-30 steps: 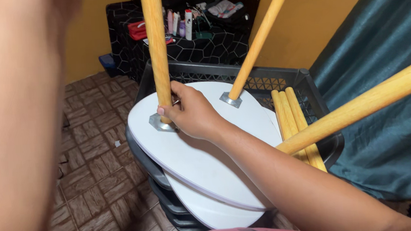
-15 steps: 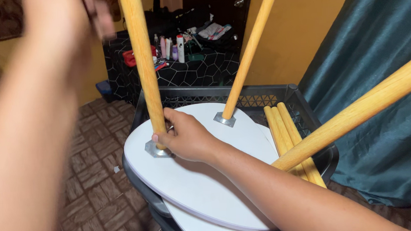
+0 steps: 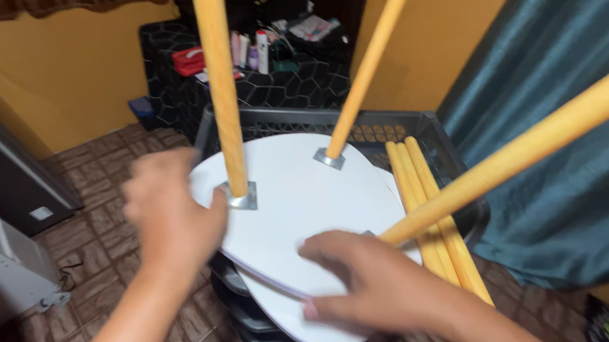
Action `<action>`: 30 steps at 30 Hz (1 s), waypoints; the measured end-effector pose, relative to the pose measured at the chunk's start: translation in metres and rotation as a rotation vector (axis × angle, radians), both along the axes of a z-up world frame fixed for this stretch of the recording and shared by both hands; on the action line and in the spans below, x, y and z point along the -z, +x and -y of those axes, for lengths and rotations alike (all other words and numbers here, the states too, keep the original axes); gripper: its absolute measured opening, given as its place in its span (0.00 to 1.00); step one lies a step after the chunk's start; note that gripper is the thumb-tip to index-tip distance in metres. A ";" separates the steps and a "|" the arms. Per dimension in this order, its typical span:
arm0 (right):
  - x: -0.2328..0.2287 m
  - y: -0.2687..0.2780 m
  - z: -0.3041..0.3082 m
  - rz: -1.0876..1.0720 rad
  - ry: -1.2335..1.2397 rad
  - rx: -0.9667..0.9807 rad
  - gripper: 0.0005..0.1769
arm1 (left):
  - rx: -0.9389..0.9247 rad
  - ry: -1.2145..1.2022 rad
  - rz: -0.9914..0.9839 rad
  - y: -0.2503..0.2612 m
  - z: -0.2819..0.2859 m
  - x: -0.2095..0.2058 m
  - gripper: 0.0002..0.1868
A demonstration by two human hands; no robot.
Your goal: The person assembles a small white stool by inserting wooden legs into metal brackets on the underside of the seat. They handle multiple legs and the seat, aligning and pushing each leg into place.
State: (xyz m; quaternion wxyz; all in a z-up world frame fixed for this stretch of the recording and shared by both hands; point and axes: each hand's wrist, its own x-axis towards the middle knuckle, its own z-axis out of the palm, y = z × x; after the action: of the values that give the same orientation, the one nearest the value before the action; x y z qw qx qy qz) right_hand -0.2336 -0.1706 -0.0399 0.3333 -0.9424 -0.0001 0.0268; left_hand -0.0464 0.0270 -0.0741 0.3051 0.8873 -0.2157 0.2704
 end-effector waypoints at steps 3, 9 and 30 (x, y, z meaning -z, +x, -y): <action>0.013 -0.036 -0.010 0.163 -0.130 -0.044 0.42 | -0.060 -0.348 -0.529 0.008 -0.007 -0.014 0.37; 0.041 -0.049 -0.034 0.439 -0.438 0.125 0.37 | 0.133 -0.675 -1.471 -0.012 -0.019 -0.011 0.26; -0.028 -0.047 -0.068 0.973 -0.639 0.535 0.30 | 1.231 -0.854 -1.025 -0.003 0.014 -0.116 0.14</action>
State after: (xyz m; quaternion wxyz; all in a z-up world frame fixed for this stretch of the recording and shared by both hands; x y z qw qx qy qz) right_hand -0.2808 -0.1025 -0.0122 -0.0070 -0.8671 0.0918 -0.4896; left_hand -0.0494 0.0125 0.0416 0.7574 0.4380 -0.3709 -0.3114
